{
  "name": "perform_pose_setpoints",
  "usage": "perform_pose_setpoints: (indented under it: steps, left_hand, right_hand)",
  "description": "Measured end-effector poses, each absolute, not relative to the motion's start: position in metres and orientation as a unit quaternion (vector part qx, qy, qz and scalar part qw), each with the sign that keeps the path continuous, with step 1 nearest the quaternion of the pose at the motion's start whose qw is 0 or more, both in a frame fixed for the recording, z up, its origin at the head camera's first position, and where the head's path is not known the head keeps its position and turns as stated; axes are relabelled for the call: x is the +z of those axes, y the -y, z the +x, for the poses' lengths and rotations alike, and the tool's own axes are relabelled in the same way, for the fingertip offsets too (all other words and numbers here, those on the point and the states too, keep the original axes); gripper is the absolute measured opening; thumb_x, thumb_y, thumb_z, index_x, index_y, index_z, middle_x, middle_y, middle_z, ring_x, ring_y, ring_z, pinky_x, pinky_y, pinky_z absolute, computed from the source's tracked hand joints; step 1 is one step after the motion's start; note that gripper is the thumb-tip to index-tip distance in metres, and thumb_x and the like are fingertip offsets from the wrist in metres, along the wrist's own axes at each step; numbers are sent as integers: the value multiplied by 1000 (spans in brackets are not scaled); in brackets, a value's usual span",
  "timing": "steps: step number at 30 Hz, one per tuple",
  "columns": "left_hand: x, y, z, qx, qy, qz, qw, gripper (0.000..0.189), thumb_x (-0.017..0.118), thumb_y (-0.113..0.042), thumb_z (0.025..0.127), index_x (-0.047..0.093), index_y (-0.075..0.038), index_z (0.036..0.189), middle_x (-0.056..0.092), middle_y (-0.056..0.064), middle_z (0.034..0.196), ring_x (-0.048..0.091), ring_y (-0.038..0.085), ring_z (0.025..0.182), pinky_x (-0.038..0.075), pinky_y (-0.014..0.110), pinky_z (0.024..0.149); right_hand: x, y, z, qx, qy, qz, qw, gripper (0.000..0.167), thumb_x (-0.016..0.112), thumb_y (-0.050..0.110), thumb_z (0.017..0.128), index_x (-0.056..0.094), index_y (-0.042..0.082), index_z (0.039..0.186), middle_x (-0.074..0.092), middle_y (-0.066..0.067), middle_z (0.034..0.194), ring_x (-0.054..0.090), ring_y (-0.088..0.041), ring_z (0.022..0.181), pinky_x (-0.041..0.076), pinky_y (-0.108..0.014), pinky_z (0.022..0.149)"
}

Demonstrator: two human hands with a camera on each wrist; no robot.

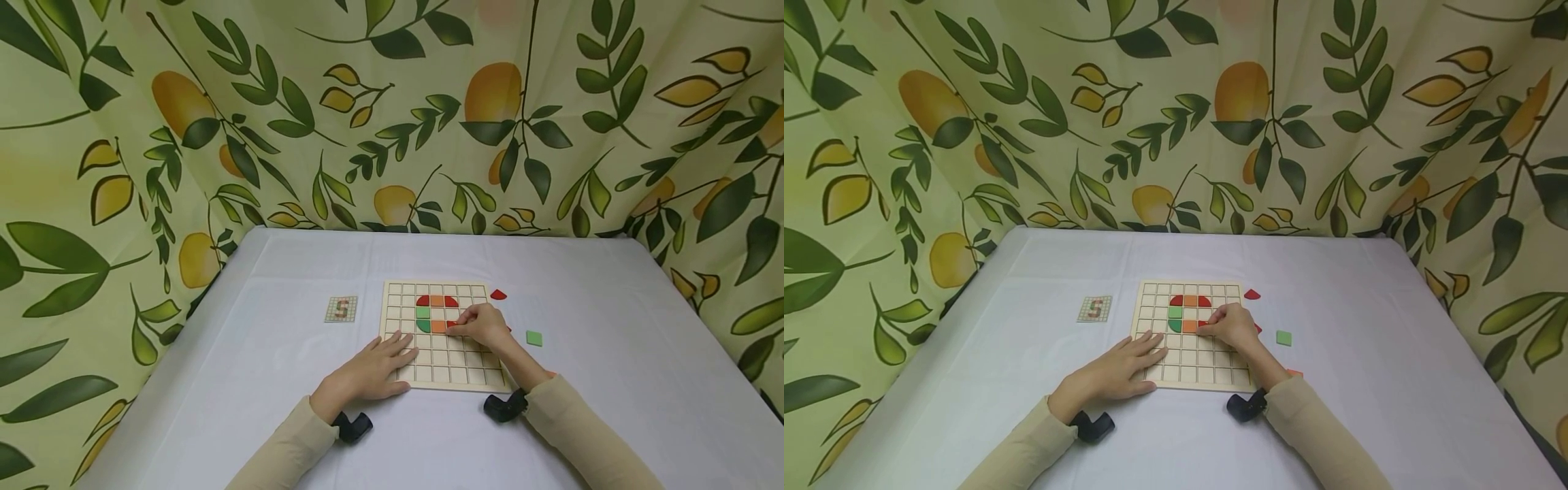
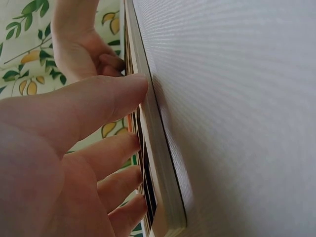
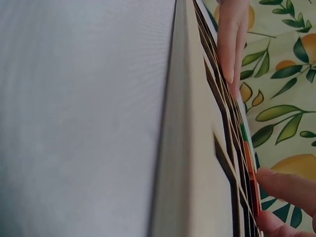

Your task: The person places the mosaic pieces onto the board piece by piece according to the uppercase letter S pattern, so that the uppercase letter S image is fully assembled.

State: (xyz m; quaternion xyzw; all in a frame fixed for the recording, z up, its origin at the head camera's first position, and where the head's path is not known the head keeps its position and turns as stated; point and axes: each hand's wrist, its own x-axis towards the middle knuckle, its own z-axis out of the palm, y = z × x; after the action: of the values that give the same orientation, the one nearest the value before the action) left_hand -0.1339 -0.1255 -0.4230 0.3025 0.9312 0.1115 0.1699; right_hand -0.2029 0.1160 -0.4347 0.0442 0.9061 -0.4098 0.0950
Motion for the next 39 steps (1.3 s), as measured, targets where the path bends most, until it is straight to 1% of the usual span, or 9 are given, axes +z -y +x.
perform_pose_setpoints:
  steps: [7, 12, 17, 24, 32, 39]
  left_hand:
    - [-423, 125, -134, 110, -932, 301, 169, 61, 56, -38, 95, 36, -21, 150, 23, 2, 163, 18, 23, 153, 20, 49, 124]
    - [-423, 125, -134, 109, -933, 300, 168, 62, 57, -38, 94, 36, -21, 150, 23, 2, 163, 18, 23, 153, 20, 49, 124]
    - [-423, 124, -133, 108, -933, 297, 170, 62, 57, -39, 94, 36, -21, 150, 23, 1, 163, 18, 23, 153, 20, 48, 124]
    - [-423, 124, -134, 111, -934, 297, 163, 63, 59, -38, 93, 38, -20, 149, 25, 2, 162, 20, 24, 153, 21, 49, 124]
    - [-425, 125, -134, 105, -935, 300, 156, 63, 59, -38, 93, 38, -21, 149, 27, 2, 162, 21, 24, 152, 23, 48, 124]
    - [-427, 125, -136, 89, -935, 315, 134, 61, 58, -40, 93, 39, -22, 148, 30, 4, 160, 24, 25, 151, 26, 47, 122]
  right_hand:
    - [-435, -123, -204, -433, -892, 41, 119, 23, 81, 20, 76, 67, 3, 82, 46, 2, 62, 42, -13, 64, 33, -23, 53]
    - [-433, -128, -202, -439, -889, 31, 124, 20, 78, 18, 79, 67, 3, 85, 46, 2, 64, 42, -14, 67, 33, -23, 55]
    - [-428, -132, -199, -441, -889, 17, 123, 21, 76, 20, 81, 67, 2, 87, 47, 2, 65, 43, -14, 67, 33, -23, 54]
    - [-422, -140, -194, -446, -889, -2, 110, 22, 76, 20, 81, 68, 1, 86, 45, 4, 62, 42, -12, 61, 34, -22, 52]
    - [-420, -147, -187, -437, -894, 10, 99, 23, 76, 20, 81, 67, 0, 87, 48, 3, 66, 44, -13, 68, 36, -22, 56]
    - [-419, -156, -182, -438, -893, 8, 105, 25, 77, 21, 80, 67, 0, 88, 43, 5, 64, 41, -11, 66, 34, -22, 56]
